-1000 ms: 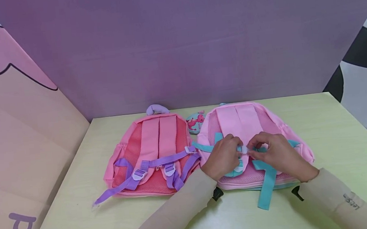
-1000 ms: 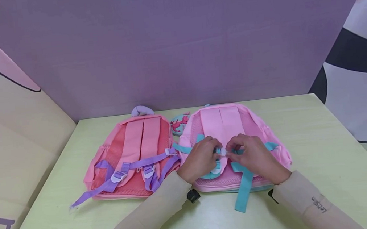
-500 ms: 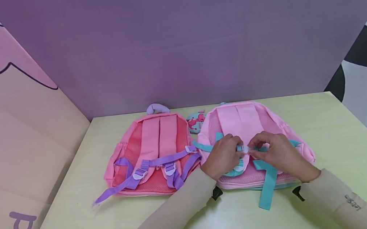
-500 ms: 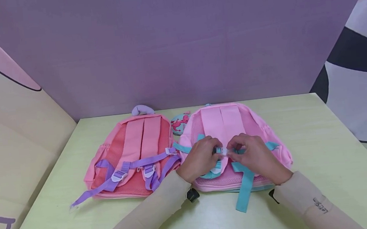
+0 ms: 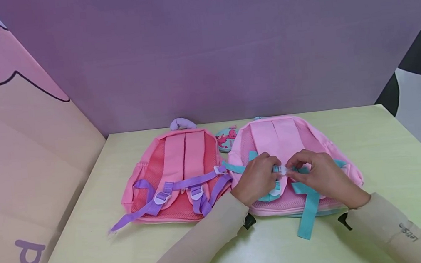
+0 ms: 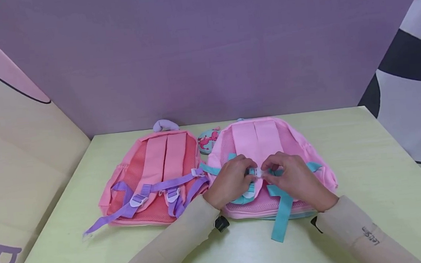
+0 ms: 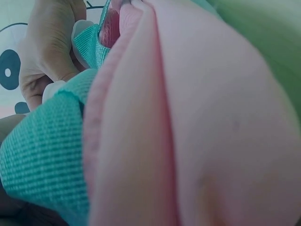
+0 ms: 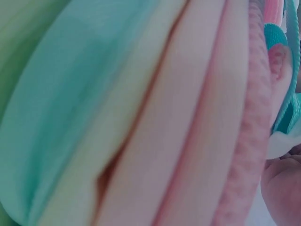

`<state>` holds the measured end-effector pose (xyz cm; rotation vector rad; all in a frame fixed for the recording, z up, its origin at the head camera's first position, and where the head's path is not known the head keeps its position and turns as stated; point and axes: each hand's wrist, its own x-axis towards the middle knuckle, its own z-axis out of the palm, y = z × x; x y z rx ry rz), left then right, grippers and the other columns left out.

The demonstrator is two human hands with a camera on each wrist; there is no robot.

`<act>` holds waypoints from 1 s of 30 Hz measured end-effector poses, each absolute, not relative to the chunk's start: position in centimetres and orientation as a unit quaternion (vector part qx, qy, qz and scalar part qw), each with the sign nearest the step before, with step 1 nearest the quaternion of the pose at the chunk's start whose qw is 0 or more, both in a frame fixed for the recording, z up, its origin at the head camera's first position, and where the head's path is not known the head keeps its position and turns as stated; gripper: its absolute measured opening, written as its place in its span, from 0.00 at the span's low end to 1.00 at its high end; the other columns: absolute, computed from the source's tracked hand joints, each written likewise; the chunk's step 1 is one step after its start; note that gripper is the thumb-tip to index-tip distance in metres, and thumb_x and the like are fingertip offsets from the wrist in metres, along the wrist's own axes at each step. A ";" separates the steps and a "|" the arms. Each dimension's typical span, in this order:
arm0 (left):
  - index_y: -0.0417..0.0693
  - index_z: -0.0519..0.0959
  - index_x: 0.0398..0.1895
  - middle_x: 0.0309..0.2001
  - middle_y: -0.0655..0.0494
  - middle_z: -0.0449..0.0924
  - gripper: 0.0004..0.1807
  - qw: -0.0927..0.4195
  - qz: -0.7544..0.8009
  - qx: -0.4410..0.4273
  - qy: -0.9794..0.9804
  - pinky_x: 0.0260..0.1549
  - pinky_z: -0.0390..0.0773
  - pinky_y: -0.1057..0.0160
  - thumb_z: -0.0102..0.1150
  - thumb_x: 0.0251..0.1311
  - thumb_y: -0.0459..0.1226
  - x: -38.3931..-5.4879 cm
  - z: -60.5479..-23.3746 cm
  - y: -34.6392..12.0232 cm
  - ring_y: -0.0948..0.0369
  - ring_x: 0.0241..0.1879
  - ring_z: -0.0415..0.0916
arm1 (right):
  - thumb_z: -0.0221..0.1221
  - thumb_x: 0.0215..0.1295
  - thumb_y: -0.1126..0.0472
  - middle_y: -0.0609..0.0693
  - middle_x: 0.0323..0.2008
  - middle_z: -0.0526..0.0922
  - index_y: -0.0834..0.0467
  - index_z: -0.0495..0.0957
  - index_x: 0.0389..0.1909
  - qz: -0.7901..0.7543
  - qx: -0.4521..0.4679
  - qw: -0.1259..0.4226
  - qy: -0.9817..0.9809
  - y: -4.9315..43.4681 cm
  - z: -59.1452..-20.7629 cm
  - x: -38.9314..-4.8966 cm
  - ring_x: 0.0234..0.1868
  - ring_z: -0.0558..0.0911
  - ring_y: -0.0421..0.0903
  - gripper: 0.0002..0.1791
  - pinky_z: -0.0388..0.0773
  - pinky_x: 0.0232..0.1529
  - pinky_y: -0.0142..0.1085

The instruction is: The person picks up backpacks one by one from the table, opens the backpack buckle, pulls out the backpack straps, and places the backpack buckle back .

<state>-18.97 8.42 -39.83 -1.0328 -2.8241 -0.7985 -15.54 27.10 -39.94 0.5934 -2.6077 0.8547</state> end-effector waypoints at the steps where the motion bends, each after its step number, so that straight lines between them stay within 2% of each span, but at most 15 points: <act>1: 0.46 0.82 0.45 0.34 0.61 0.73 0.14 0.015 -0.258 -0.331 -0.908 0.29 0.66 0.77 0.66 0.55 0.37 -19.0 -39.8 8.4 0.70 0.29 0.67 | 0.74 0.44 0.64 0.37 0.29 0.79 0.50 0.82 0.32 0.301 0.209 0.165 -0.916 27.1 -40.0 -15.6 0.30 0.78 0.36 0.14 0.76 0.33 0.32; 9: 0.46 0.82 0.45 0.34 0.61 0.73 0.13 0.008 -0.276 -0.328 -0.904 0.27 0.66 0.78 0.66 0.56 0.37 -18.9 -39.9 8.2 0.70 0.29 0.67 | 0.73 0.44 0.67 0.40 0.33 0.81 0.53 0.83 0.36 0.304 0.227 0.166 -0.910 27.1 -40.2 -15.8 0.31 0.78 0.38 0.16 0.75 0.35 0.29; 20: 0.47 0.82 0.45 0.34 0.61 0.73 0.12 0.010 -0.270 -0.333 -0.903 0.27 0.66 0.77 0.64 0.57 0.37 -18.9 -40.0 8.3 0.70 0.28 0.66 | 0.74 0.41 0.69 0.40 0.33 0.82 0.53 0.85 0.33 0.282 0.245 0.189 -0.908 27.0 -40.1 -15.6 0.36 0.79 0.40 0.16 0.76 0.34 0.30; 30: 0.48 0.82 0.46 0.36 0.61 0.74 0.14 0.011 -0.265 -0.337 -0.903 0.29 0.67 0.77 0.65 0.56 0.38 -18.9 -40.0 8.3 0.70 0.30 0.67 | 0.74 0.41 0.70 0.40 0.32 0.82 0.54 0.85 0.30 0.278 0.246 0.198 -0.907 26.8 -40.0 -15.5 0.35 0.79 0.40 0.14 0.76 0.33 0.31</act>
